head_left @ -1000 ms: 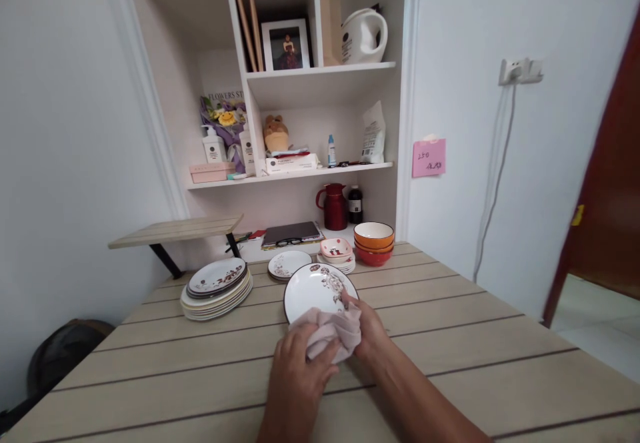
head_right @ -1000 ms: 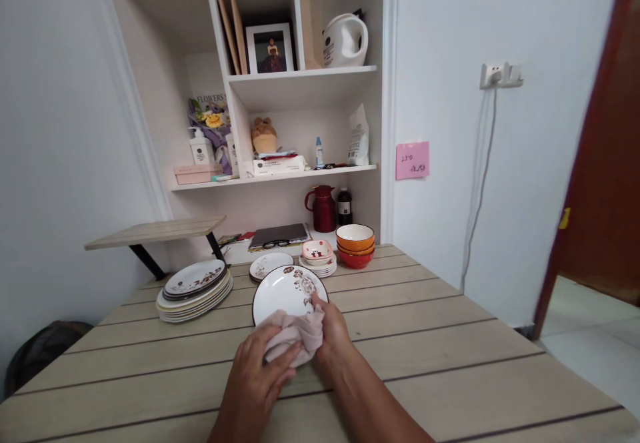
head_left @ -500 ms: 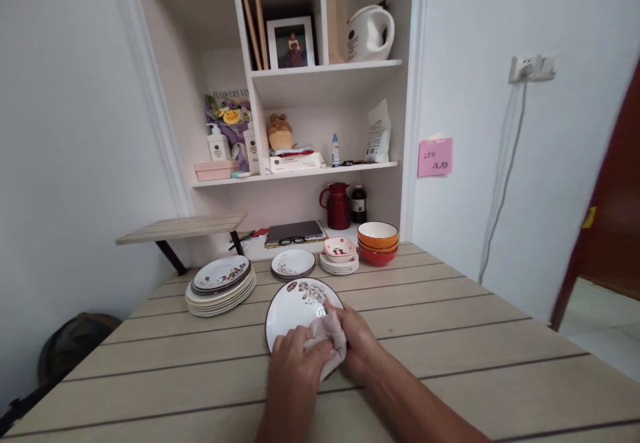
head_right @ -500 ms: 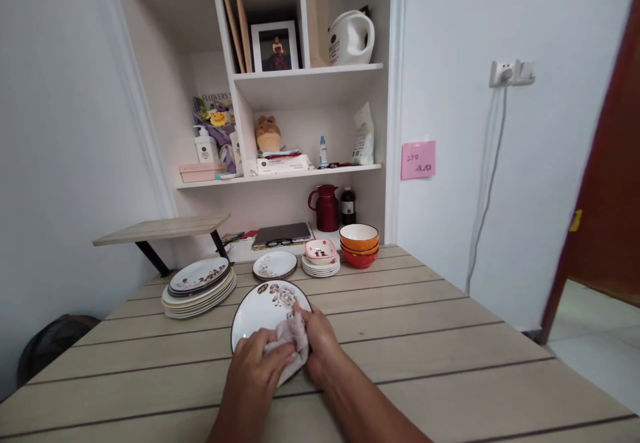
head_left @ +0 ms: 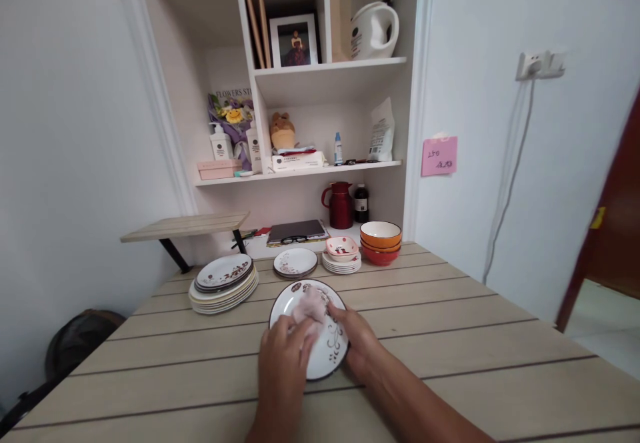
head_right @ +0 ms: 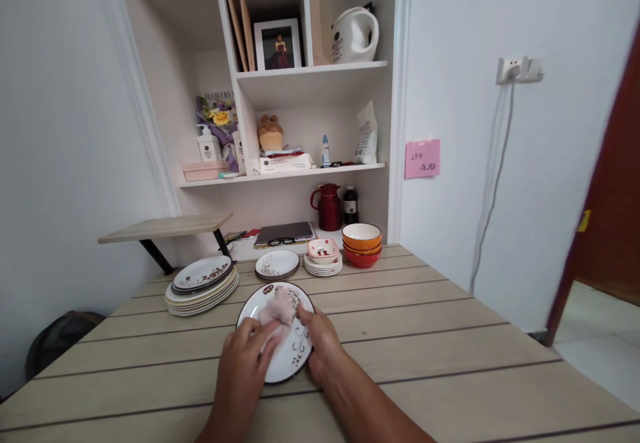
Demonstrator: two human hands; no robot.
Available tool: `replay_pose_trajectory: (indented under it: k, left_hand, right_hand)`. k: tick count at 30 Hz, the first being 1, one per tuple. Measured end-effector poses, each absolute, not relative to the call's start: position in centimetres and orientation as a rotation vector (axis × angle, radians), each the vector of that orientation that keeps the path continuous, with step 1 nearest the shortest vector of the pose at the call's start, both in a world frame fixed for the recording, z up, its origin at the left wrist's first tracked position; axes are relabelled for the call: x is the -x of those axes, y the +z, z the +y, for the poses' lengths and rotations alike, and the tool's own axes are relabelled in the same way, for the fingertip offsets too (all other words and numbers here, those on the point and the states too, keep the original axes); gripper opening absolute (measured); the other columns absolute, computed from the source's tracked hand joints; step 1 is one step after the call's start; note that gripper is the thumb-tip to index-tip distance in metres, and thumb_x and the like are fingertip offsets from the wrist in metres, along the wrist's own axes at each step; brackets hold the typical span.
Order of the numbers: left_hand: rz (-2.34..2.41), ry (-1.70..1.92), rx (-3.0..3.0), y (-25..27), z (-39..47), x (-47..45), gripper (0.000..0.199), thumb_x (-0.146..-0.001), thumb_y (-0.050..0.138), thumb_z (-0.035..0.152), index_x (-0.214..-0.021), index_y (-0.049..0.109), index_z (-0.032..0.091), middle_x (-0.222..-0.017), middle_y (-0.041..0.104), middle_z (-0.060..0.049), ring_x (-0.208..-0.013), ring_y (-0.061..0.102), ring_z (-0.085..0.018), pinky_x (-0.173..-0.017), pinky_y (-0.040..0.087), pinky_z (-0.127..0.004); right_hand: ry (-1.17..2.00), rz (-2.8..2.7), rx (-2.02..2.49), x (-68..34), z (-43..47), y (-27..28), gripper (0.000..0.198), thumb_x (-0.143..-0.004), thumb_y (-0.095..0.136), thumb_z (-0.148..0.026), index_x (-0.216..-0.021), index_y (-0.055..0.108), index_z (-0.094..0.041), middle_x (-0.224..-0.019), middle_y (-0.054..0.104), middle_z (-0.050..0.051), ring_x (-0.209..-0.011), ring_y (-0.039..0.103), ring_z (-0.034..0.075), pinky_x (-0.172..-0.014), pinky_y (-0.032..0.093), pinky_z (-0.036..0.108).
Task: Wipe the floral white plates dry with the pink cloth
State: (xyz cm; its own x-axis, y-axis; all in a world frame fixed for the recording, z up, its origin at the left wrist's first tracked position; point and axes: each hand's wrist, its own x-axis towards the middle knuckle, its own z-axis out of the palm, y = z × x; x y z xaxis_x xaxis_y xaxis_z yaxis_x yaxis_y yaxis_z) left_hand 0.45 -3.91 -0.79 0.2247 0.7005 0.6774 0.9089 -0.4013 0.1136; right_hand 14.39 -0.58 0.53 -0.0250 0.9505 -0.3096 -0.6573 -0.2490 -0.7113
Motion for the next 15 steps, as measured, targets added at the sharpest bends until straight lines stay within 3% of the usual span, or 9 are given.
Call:
replay_pose_trajectory:
  k: [5, 9, 15]
  left_hand:
    - [-1.227, -0.910, 2.411, -1.4, -4.5, -2.0, 0.038, -0.076, 0.073, 0.023, -0.111, 0.068, 0.037, -0.092, 0.061, 0.000, -0.081, 0.058, -0.015, -0.070, 0.044, -0.027]
    - [-1.410, -0.952, 2.218, -0.9, -4.4, -1.9, 0.030, -0.083, 0.064, 0.020, -0.106, 0.069, 0.039, -0.091, 0.061, -0.001, -0.087, 0.059, -0.017, -0.074, 0.042, -0.030]
    - [-1.688, -0.924, 1.876, -0.4, -3.6, -0.6, 0.027, -0.091, 0.052, 0.027, -0.113, 0.068, 0.030, -0.091, 0.062, -0.005, -0.087, 0.059, -0.021, -0.073, 0.040, -0.034]
  right_hand:
    - [1.559, -0.488, 0.882, -14.7, -0.3, 0.3, 0.021, -0.075, 0.067, -0.021, -0.093, 0.065, -0.012, -0.069, 0.074, 0.007, -0.056, 0.067, 0.019, -0.057, 0.053, 0.030]
    - [1.594, -0.568, 0.834, -14.2, -0.6, 0.4, 0.031, -0.072, 0.071, -0.022, -0.101, 0.065, -0.012, -0.079, 0.076, 0.010, -0.067, 0.071, 0.022, -0.065, 0.055, 0.033]
    - [1.675, -0.552, 0.825, -13.8, -1.1, 0.5, 0.033, -0.082, 0.063, -0.035, -0.103, 0.064, -0.010, -0.075, 0.076, 0.011, -0.065, 0.071, 0.022, -0.069, 0.055, 0.035]
